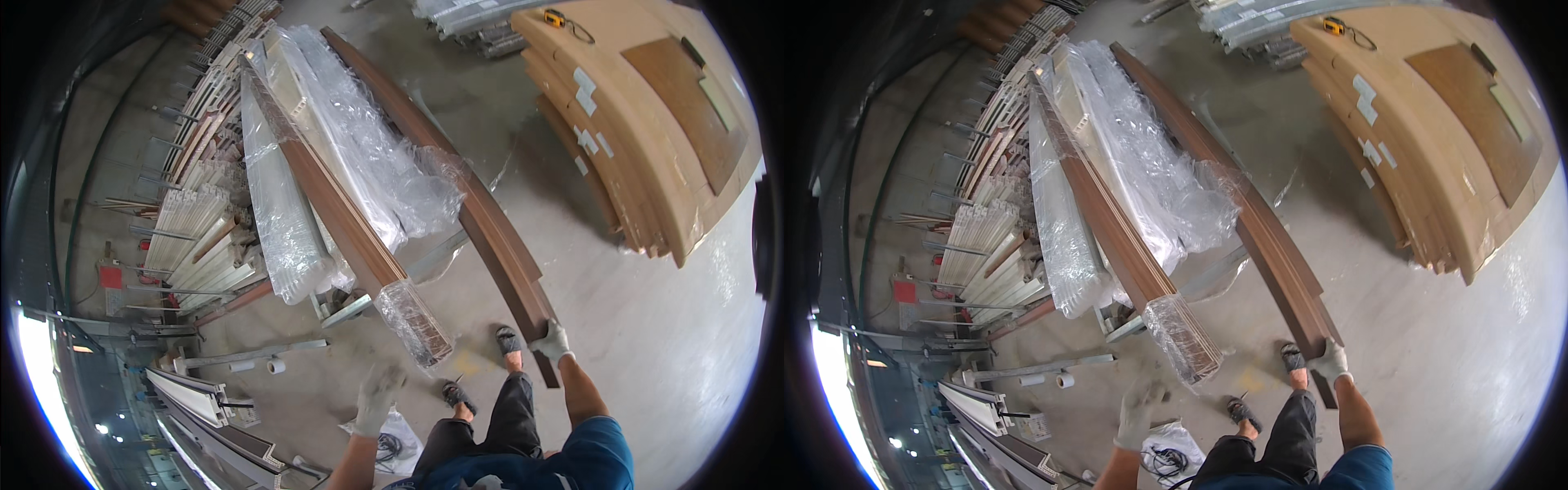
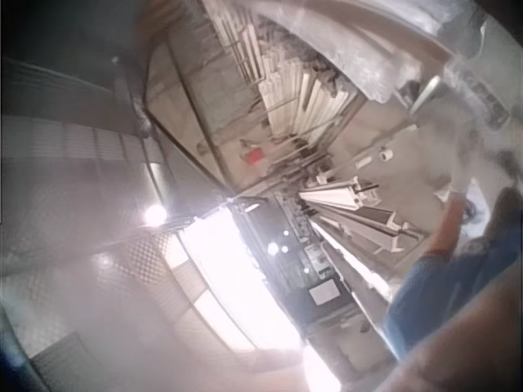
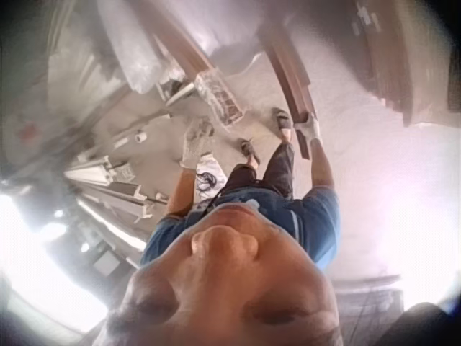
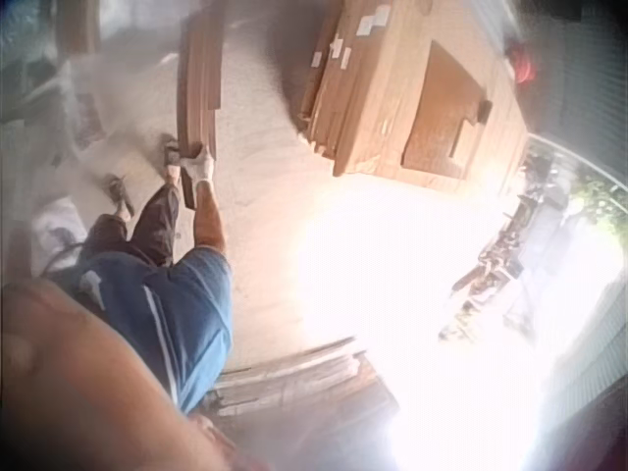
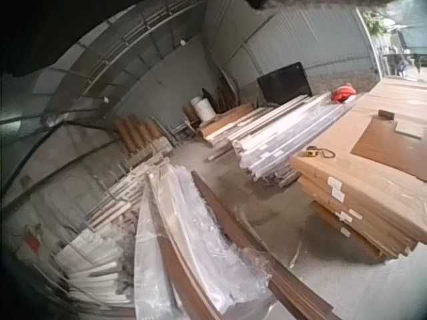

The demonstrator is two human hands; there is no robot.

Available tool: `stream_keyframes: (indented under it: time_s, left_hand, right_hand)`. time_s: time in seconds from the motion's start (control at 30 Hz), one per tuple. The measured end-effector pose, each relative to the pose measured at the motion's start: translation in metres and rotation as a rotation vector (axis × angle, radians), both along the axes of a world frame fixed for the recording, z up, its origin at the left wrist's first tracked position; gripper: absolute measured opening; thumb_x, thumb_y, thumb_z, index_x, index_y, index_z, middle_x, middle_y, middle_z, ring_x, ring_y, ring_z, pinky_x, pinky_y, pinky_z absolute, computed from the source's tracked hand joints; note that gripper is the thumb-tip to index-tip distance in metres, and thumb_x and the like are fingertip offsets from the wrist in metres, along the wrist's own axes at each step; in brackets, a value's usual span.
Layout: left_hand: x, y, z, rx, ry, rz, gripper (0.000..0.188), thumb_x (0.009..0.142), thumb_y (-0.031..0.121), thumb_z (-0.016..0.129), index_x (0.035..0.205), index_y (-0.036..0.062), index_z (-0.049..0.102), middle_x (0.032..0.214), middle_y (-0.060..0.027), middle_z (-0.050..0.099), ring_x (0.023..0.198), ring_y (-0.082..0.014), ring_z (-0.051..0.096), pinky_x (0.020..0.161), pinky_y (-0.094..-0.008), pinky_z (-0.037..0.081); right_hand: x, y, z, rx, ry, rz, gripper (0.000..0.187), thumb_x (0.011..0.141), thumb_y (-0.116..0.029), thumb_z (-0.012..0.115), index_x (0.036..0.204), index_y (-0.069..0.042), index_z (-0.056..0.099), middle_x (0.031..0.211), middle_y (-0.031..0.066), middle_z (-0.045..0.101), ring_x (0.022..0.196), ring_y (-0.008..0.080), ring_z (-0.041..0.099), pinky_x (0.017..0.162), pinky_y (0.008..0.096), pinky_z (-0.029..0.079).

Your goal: The person stacks long wooden planks on a metal rack and wraps them with clear plastic film. They repeatedly pick up planks, align them, and roll the film around the stack to secure it.

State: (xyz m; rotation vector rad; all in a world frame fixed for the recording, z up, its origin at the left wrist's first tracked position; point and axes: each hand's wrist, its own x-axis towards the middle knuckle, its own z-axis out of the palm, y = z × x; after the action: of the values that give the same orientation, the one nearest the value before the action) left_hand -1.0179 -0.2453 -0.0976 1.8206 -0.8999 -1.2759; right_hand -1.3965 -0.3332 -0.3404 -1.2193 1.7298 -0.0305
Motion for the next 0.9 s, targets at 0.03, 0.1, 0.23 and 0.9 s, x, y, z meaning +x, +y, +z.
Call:
stream_keyframes:
  time_s: [0.03,0.1,0.23,0.9]
  left_hand:
    - [-0.020,-0.031,0.005,-0.007,0.097,0.007,0.031,0.099,0.017,0.068,0.126,0.0024,0.064,0.107,-0.0066,0.068,0.096,-0.0153,0.065,0.087,-0.0310,0.053]
    - [-0.066,-0.084,0.007,-0.001,0.239,-0.003,0.044,0.100,0.030,0.068,0.134,0.0031,0.059,0.116,-0.0086,0.063,0.103,-0.0174,0.062,0.089,-0.0336,0.053]
    - [-0.154,-0.183,-0.024,0.237,0.607,0.162,0.070,0.090,0.049,0.077,0.141,0.0075,0.052,0.121,-0.0095,0.057,0.106,-0.0203,0.060,0.091,-0.0392,0.055]
    - [-0.241,-0.143,0.005,-0.003,1.069,0.132,0.030,0.085,0.027,0.077,0.110,0.0105,0.073,0.108,-0.0031,0.072,0.103,-0.0190,0.065,0.098,-0.0368,0.050]
  right_hand:
    - [-0.003,-0.005,0.025,-0.066,-0.114,-0.018,0.083,0.056,-0.029,0.093,0.124,0.001,0.058,0.106,0.0240,0.070,0.102,0.0390,0.069,0.089,0.0468,0.055]
    - [-0.015,-0.007,0.082,0.105,-0.229,-0.131,0.077,0.053,-0.033,0.096,0.110,0.003,0.059,0.100,0.0241,0.071,0.097,0.0391,0.070,0.085,0.0435,0.056]
    - [-0.049,-0.004,0.193,-0.238,-0.118,0.031,0.072,0.057,-0.036,0.095,0.105,0.002,0.059,0.097,0.0265,0.070,0.094,0.0431,0.070,0.078,0.0471,0.056]
    - [-0.167,0.395,0.100,-0.537,0.738,-0.290,0.062,0.061,-0.033,0.089,0.106,-0.006,0.057,0.088,0.0221,0.064,0.082,0.0465,0.065,0.068,0.0562,0.053]
